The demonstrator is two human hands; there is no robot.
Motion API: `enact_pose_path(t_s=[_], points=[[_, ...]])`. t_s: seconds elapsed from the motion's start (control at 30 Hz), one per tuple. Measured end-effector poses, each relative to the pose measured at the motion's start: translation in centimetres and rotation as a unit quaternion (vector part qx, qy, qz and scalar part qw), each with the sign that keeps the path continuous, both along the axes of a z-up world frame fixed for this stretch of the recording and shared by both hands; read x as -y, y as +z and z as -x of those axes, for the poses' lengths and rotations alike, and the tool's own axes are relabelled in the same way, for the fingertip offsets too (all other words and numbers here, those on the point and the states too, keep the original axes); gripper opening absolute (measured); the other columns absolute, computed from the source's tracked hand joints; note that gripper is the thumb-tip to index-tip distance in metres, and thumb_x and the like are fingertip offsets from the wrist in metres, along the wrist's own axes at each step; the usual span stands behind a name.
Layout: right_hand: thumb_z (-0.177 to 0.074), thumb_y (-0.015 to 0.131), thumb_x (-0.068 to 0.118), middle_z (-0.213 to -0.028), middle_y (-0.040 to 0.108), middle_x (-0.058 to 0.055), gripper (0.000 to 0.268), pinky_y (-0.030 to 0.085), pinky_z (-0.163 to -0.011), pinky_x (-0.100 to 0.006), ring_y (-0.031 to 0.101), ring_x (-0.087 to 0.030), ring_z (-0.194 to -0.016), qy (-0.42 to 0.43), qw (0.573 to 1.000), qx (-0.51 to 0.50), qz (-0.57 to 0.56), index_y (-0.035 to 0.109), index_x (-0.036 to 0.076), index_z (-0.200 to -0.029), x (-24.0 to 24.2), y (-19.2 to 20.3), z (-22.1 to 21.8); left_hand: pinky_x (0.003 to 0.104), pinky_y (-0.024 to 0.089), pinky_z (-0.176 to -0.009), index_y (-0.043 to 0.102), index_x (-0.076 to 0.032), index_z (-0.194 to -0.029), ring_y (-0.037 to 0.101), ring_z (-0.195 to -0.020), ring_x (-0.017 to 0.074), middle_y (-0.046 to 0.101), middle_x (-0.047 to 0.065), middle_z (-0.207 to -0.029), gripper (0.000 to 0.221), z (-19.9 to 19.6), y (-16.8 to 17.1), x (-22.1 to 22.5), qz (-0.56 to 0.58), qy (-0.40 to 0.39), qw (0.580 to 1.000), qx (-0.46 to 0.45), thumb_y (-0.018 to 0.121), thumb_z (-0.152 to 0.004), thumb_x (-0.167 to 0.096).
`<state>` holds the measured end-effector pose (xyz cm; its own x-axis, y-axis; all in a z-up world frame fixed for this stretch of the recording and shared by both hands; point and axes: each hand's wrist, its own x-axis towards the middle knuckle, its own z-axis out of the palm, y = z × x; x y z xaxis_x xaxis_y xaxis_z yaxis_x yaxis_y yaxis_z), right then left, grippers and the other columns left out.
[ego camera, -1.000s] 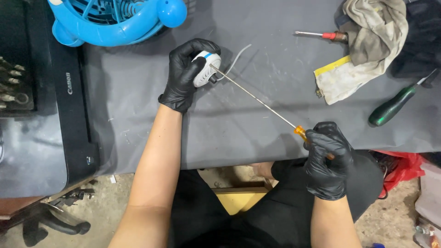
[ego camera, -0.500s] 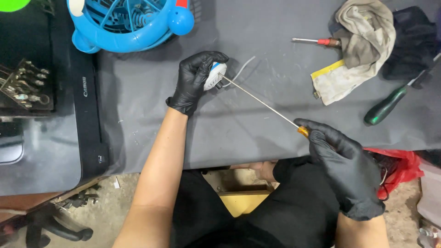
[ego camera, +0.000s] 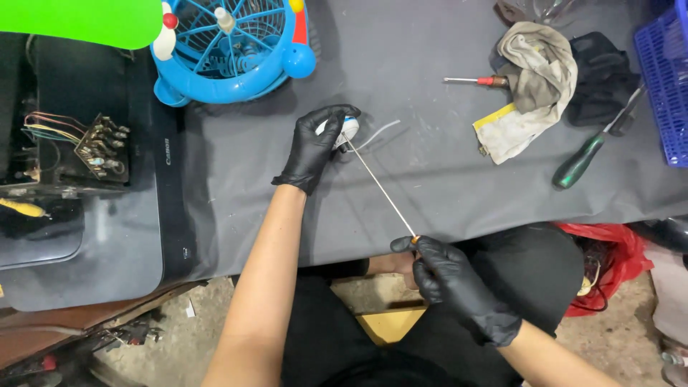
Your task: The person is cleaning the vent holes of a small plastic fan component using a thin screwdriver.
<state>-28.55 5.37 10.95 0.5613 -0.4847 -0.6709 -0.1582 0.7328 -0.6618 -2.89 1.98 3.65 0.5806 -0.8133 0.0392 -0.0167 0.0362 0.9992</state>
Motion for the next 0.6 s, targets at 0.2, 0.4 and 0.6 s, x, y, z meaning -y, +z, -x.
enact_pose_path(t_s=[0.2,0.4,0.6], points=[[-0.097,0.059,0.014,-0.04,0.051,-0.014,0.038,0.035,-0.035,-0.021,0.05,-0.015,-0.034,-0.051,0.982,-0.132,0.127,0.059,0.003,-0.06,-1.4,0.3,-0.8,0.038,0.047,-0.101,0.077,-0.013,-0.101,0.066,-0.107,0.02,0.075,0.007,-0.099,0.015,-1.3,-3.8,1.1,0.022,-0.021,0.999,0.041,0.068,-0.09,-0.01],[-0.09,0.066,0.022,-0.059,0.066,-0.02,0.024,0.055,-0.051,-0.039,0.07,-0.035,-0.067,0.065,0.754,-0.232,0.611,0.073,0.006,-0.106,-2.5,-2.1,0.0,0.039,0.047,-0.101,0.077,-0.013,-0.103,0.065,-0.107,0.0209,0.075,0.008,-0.1,0.016,-1.2,-3.7,1.1,0.03,-0.026,0.998,0.056,0.067,-0.091,-0.009],[-0.085,0.072,0.021,-0.057,0.068,-0.013,0.017,0.053,-0.06,-0.035,0.073,-0.021,-0.075,-0.053,0.861,-0.222,0.454,0.078,0.01,-0.096,-3.0,-4.6,-0.3,0.042,0.048,-0.1,0.075,-0.009,-0.105,0.064,-0.109,0.0252,0.074,0.013,-0.104,0.017,-0.8,-2.1,0.0,0.031,-0.036,0.997,0.06,0.063,-0.093,-0.009]])
